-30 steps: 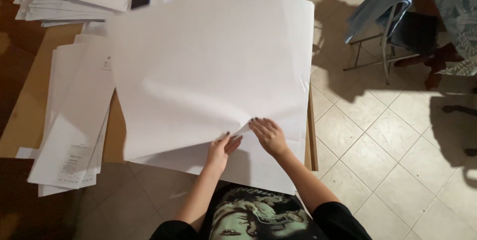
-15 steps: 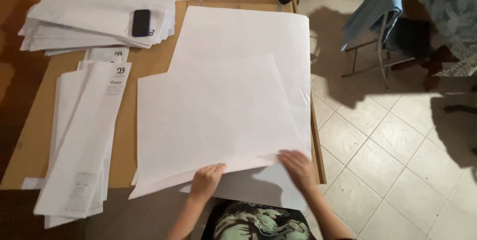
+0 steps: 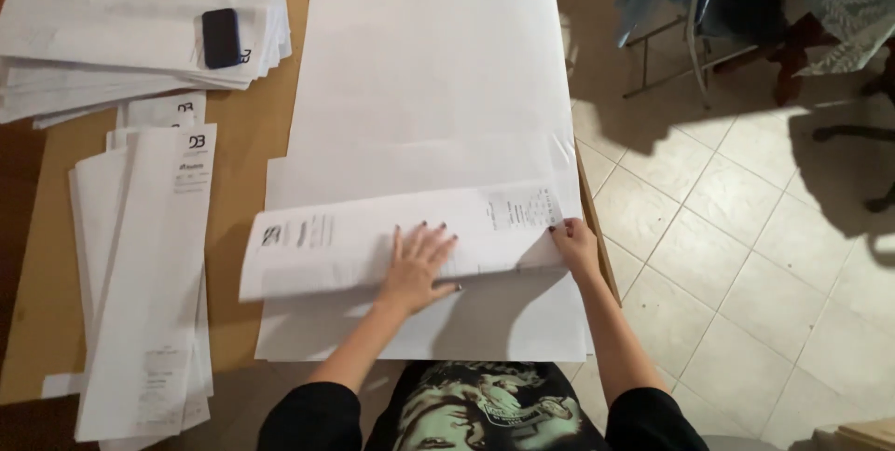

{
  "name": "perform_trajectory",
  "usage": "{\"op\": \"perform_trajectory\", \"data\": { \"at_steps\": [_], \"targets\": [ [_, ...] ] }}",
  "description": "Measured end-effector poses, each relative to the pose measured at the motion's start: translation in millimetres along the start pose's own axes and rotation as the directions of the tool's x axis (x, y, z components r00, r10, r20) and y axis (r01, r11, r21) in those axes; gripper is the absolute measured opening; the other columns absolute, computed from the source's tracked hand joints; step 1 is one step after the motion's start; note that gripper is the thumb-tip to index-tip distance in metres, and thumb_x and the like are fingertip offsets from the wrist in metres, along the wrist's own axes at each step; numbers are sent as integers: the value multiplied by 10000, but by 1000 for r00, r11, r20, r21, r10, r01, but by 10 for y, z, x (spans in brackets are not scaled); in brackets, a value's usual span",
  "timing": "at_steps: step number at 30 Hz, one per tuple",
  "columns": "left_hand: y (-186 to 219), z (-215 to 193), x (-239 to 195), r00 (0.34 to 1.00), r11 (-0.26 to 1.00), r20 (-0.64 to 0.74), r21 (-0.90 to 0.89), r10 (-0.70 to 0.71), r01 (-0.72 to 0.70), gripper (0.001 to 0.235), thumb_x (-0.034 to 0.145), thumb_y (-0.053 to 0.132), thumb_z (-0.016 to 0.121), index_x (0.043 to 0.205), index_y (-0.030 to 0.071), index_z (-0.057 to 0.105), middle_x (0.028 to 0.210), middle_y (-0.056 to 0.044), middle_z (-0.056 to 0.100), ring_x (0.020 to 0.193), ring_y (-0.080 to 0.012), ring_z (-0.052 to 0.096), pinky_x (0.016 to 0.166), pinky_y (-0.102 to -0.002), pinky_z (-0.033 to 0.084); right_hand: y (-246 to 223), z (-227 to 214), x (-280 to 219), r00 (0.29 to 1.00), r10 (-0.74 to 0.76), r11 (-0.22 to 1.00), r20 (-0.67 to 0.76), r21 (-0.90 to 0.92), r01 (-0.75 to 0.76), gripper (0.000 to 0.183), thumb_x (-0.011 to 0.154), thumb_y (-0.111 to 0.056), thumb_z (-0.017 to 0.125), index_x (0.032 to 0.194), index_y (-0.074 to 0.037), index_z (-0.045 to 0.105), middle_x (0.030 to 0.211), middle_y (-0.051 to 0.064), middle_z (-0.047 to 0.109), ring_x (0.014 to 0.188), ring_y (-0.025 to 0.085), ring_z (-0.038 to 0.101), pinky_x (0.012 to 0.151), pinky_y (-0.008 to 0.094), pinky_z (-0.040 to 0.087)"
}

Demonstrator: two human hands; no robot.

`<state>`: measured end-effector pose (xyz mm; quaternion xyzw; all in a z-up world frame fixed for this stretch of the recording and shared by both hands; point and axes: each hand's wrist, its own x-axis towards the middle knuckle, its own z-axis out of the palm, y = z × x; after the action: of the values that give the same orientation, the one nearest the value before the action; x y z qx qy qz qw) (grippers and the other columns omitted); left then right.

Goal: Folding large architectural blueprints into a standard size on a work table

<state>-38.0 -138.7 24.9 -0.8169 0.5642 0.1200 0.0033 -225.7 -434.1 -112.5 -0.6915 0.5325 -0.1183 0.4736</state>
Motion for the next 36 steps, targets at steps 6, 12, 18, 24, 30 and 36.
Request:
{"op": "perform_trajectory", "data": {
  "at_steps": [6,12,18,24,30,36],
  "targets": [
    [-207,1117,178,907,990,-397,86,137,-112,495,933,468,603,1406,330,552,1453,-11,528,1410,-362,399,1149,-631,290,-1238,-371,-951,997,43,942,69,-336,-17,708,925,-338,658,1569,-232,382,1295,271,664,1211,460,627,1005,571,499],
    [-208,1269,131,848,979,-488,112,205,-172,371,944,365,637,1309,305,604,1363,28,593,1347,-304,489,1122,-552,379,-1018,-264,-617,992,-125,901,33,-414,127,671,932,-299,649,1555,-164,437,1344,292,601,1184,499,622,989,597,515],
    [-175,1569,111,804,963,-530,145,268,-225,352,945,356,635,1289,286,621,1349,-5,604,1333,-300,517,1117,-514,405,-276,20,13,921,-390,846,9,-391,362,559,959,-130,572,1515,-161,524,1133,190,625,979,443,680,787,516,582],
    [2,1376,-66,738,965,-623,136,259,-223,278,958,285,628,1235,266,658,1288,-52,635,1271,-336,569,1081,-495,459,-173,70,-84,850,-527,698,13,-565,441,563,912,-62,571,1467,-154,565,1049,123,594,836,378,698,659,455,622],
    [49,1276,-113,740,970,-627,146,242,-193,363,991,222,570,1344,288,619,1300,-85,630,1274,-336,570,1083,-481,452,-182,131,-155,821,-570,663,-14,-598,451,564,874,-22,546,1424,-133,601,1003,122,582,731,370,707,581,438,592],
    [21,1339,-84,735,972,-636,131,233,-195,361,987,199,580,1337,266,637,1303,-75,642,1275,-318,576,1093,-462,455,-219,161,-207,781,-623,649,-51,-592,479,546,866,10,561,1396,-106,620,955,141,568,718,361,683,550,433,578]
  ]
}}
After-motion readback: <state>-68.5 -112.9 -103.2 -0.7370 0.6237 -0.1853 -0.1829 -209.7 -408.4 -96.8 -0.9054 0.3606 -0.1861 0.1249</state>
